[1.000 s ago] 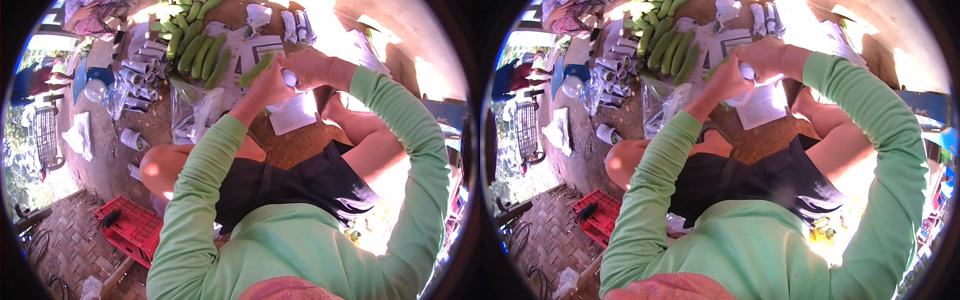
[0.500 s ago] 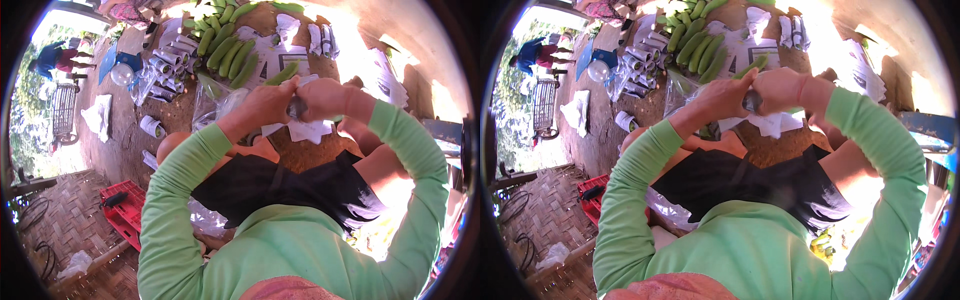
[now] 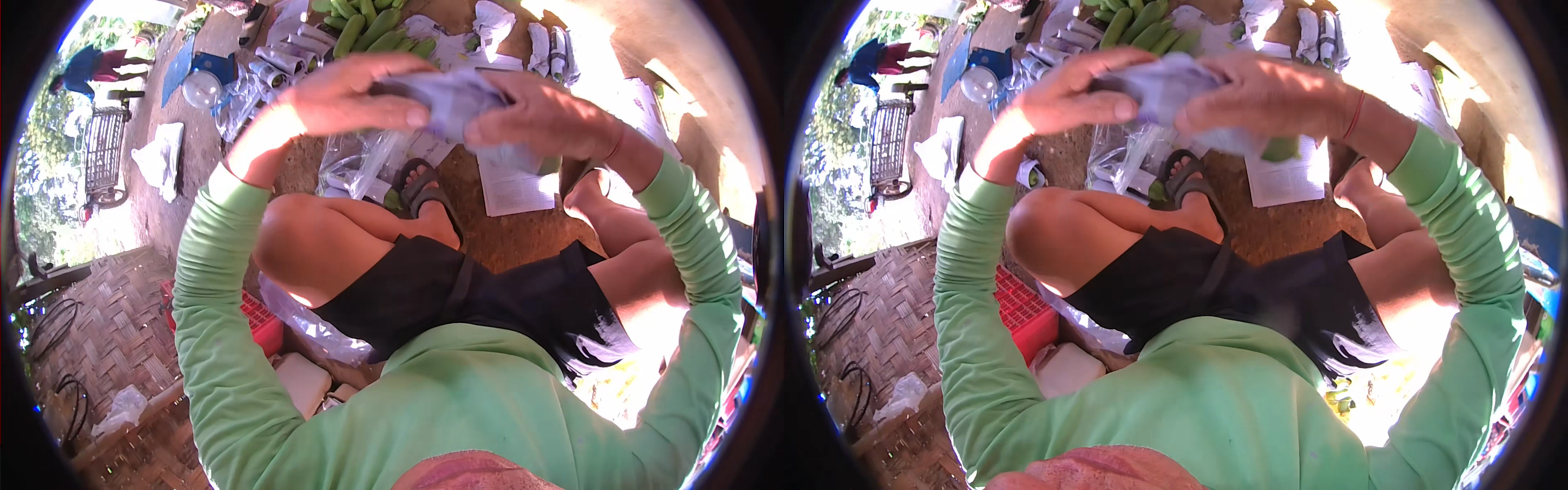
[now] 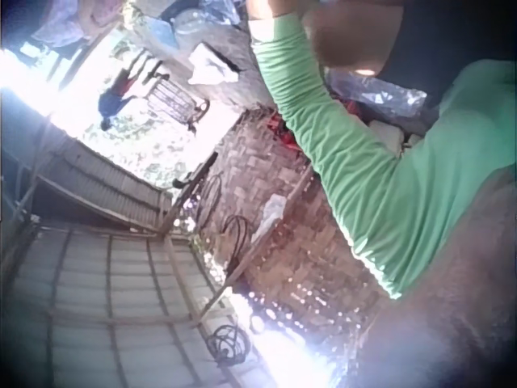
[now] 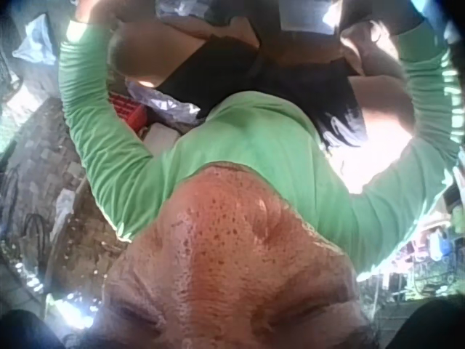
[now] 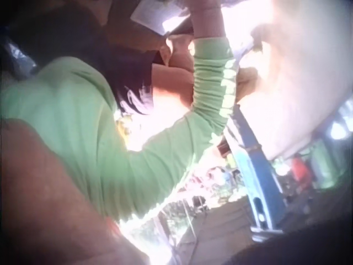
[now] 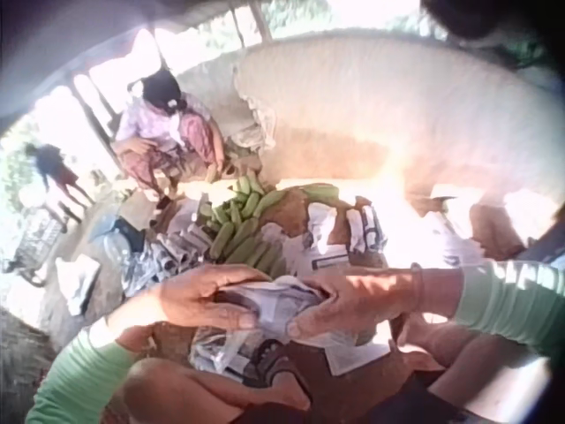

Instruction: The person sits on the ground and wraps green vegetables, likely cucumbers, in newspaper and plastic bags. The person handles the vegetables one at a time, folds the paper around them, and places the wrapped items into plastic bags.

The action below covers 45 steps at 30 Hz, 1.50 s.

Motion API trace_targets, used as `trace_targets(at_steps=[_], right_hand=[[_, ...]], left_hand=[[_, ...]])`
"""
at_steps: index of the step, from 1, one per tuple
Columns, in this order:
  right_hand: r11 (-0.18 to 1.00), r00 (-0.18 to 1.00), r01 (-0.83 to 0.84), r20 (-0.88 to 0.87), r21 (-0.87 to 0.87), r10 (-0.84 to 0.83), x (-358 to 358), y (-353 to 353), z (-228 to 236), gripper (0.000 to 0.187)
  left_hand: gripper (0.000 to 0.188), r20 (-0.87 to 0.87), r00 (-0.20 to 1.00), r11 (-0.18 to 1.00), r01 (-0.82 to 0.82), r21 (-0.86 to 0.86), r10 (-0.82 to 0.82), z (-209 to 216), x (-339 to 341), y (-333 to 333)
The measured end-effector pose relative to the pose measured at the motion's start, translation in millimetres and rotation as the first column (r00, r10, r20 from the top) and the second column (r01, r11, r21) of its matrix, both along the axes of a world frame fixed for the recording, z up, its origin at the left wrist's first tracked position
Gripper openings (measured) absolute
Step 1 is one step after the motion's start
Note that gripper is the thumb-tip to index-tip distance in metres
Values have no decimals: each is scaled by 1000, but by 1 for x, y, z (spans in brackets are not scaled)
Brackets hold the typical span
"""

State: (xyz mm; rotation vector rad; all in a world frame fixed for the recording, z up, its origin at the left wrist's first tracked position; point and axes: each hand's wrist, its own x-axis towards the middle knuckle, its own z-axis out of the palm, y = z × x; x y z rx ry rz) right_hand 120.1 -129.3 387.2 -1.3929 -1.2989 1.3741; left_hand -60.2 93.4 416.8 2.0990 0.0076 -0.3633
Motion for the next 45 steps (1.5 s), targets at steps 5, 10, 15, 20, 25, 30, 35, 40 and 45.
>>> trace_targets(at_steps=[5, 10, 15, 20, 25, 30, 35, 40, 45], right_hand=[[843, 771, -71, 566, 533, -293, -7, 33, -11, 56], [984, 826, -85, 564, 156, -18, -15, 65, -56, 53], [859, 984, -42, 126, -510, 123, -11, 58, -160, 49], [594, 984, -126, -175, -795, -25, -40, 38, -214, 54], [675, 971, -148, -237, -722, -41, -85, 70, -278, 57], [804, 947, -35, -276, -594, -163, -139, 141, -337, 58], [906, 989, -76, 81, -416, 121, -173, 192, -366, 49], [967, 895, -85, 408, -240, 180, -185, 189, -376, 37], [999, 909, 45, 415, -6, -38, -171, 157, -376, 33]], left_hand=[[65, 82, 984, 983, -162, 88, 155, -17, -7, 56], [67, -83, 899, 903, -427, 47, 429, -90, -46, 63], [82, -44, 749, 670, -563, 485, 661, -221, -123, 73], [67, -94, 592, 518, -605, 605, 800, -311, -177, -1], [33, 234, 363, 256, -886, 388, 902, -358, -185, -24], [25, 257, 307, 217, -920, 326, 917, -341, -157, -42], [22, 369, 418, 240, -865, 441, 830, -355, -166, -35], [27, 119, 341, 276, -885, 375, 932, -381, -178, -35], [44, -27, 328, 321, -902, 288, 944, -374, -179, -31]])
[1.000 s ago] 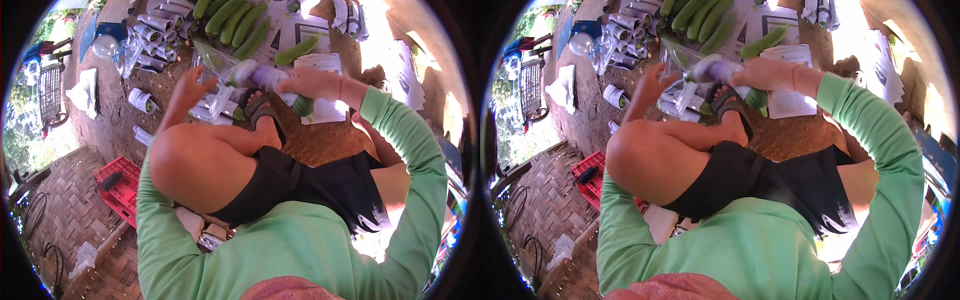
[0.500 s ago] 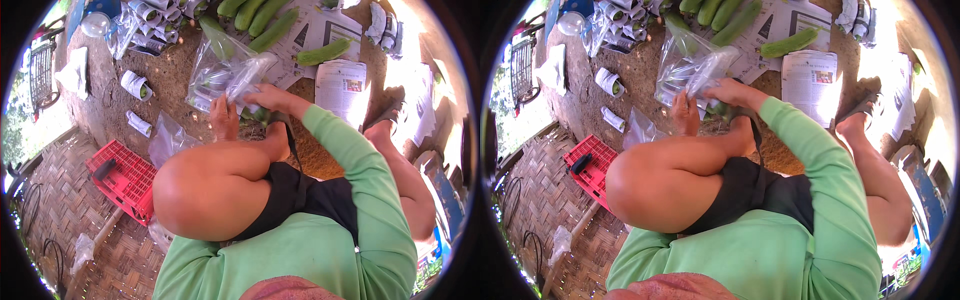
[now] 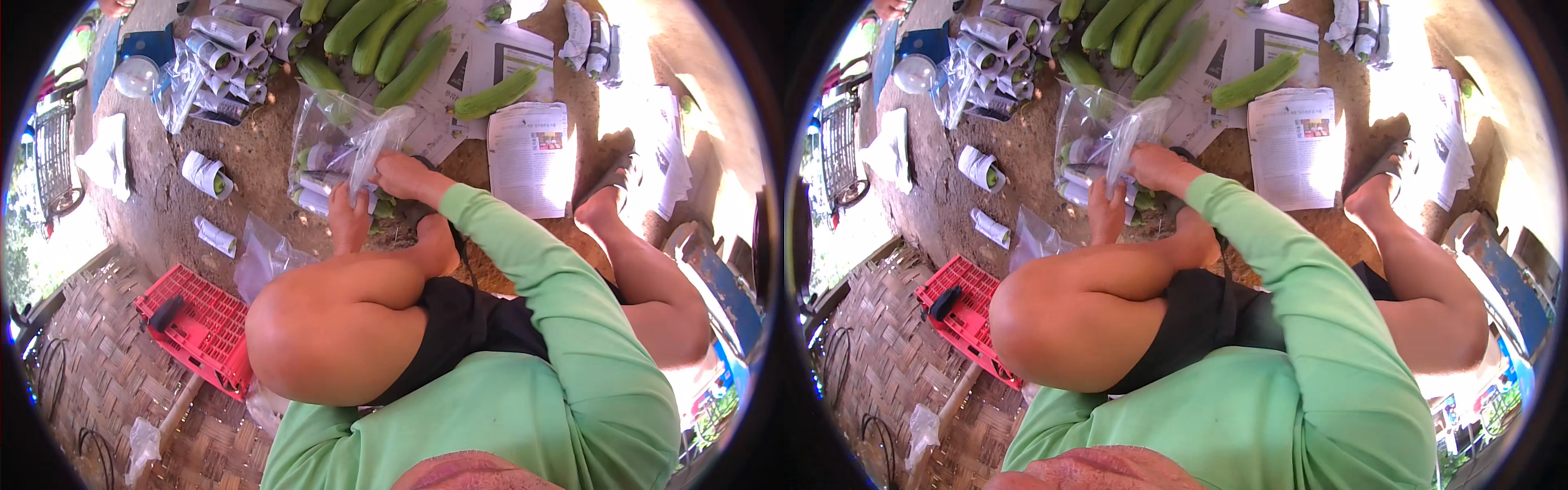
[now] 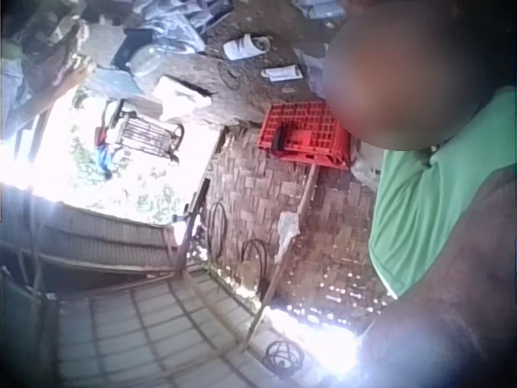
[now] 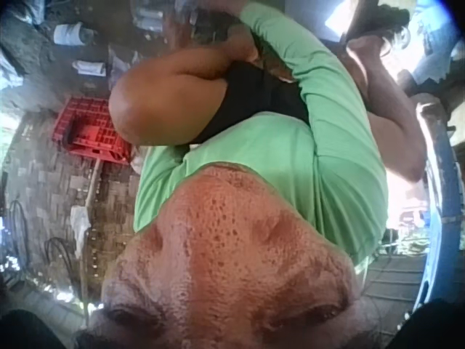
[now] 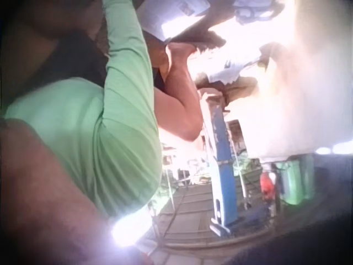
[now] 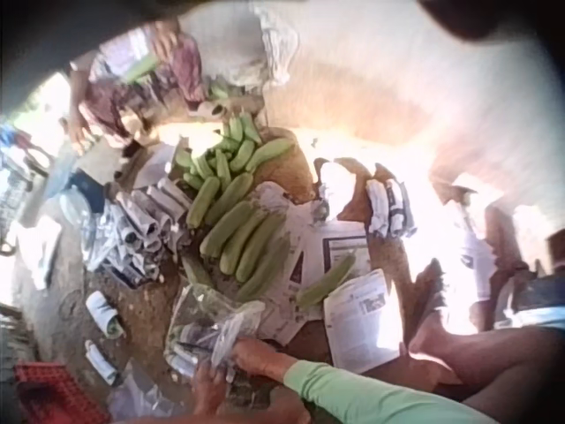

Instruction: The person sits on the ground and wraps green vegetables, likely cucumbers, in newspaper and plastic bags. The person handles the vegetables one at a time, folds the paper around them, and places the wrapped items into plastic bags.

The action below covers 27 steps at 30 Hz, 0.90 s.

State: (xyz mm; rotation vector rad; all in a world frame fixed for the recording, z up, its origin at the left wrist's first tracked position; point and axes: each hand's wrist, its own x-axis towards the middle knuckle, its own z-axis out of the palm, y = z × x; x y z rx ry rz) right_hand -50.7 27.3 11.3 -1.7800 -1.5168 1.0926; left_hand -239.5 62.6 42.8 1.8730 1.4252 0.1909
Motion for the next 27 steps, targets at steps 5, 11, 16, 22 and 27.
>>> trace_targets(at_steps=[5, 11, 16, 22, 27], right_hand=[[990, 969, -59, 231, -131, 88, 110, 13, 48, 27], [947, 502, -269, 865, 178, -20, 136, 53, 29, 29], [958, 461, -253, 887, 131, 0, 119, 65, 10, 28], [967, 376, -229, 926, 115, -21, 134, 48, 20, 27], [982, 376, -186, 920, -38, 107, 127, 29, 22, 26]], left_hand=[[57, 167, 973, 968, -186, 167, 158, 21, 1, -7], [46, 228, 973, 936, -105, 337, 27, 49, 10, 18], [30, 247, 968, 909, -134, 394, 36, 100, 15, 38], [24, 336, 941, 906, -106, 410, -42, 146, 21, 73], [23, 84, 956, 738, 160, 656, -283, 205, 31, 79]])
